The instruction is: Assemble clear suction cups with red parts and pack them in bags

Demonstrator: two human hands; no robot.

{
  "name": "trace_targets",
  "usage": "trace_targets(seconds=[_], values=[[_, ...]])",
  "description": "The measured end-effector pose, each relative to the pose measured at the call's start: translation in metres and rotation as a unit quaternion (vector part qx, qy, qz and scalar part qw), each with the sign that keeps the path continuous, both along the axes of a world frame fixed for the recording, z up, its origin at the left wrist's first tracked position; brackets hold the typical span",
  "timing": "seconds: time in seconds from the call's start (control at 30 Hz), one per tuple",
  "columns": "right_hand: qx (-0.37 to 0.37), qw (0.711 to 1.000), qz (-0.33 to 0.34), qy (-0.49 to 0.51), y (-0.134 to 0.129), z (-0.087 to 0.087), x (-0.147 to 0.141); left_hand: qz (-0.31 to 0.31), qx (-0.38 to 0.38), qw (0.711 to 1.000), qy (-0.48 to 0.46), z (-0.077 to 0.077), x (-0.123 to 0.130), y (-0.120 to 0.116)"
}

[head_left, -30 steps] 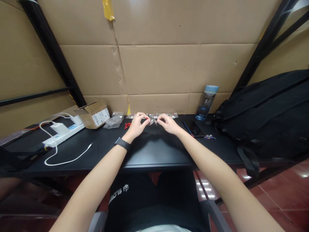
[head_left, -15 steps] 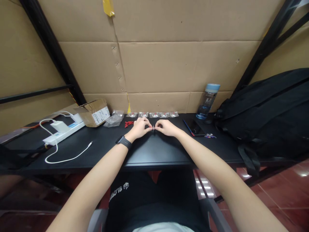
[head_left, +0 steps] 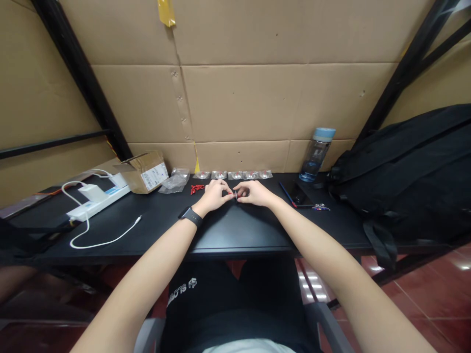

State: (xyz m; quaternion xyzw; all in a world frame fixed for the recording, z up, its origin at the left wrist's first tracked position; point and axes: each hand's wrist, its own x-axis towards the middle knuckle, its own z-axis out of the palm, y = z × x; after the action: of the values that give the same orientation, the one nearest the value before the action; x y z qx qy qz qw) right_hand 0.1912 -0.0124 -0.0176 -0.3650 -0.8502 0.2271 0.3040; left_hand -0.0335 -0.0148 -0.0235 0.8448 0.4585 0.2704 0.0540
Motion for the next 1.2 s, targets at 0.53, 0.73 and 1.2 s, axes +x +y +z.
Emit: trace_targets(seconds=[0.53, 0.73, 1.2], values=[[0.064, 0.995, -0.062, -0.044, -0.007, 0.005, -0.004, 0.027, 0.019, 0.999, 0.005, 0.012, -0.008, -0.001], [0.034, 0.998, -0.052, -0.031, -0.008, 0.003, -0.006, 0.263, 0.107, 0.957, -0.056, 0.029, -0.068, 0.010], [0.021, 0.999, -0.026, 0.003, -0.004, -0.005, -0.008, 0.322, 0.035, 0.940, -0.104, 0.032, -0.127, 0.020]])
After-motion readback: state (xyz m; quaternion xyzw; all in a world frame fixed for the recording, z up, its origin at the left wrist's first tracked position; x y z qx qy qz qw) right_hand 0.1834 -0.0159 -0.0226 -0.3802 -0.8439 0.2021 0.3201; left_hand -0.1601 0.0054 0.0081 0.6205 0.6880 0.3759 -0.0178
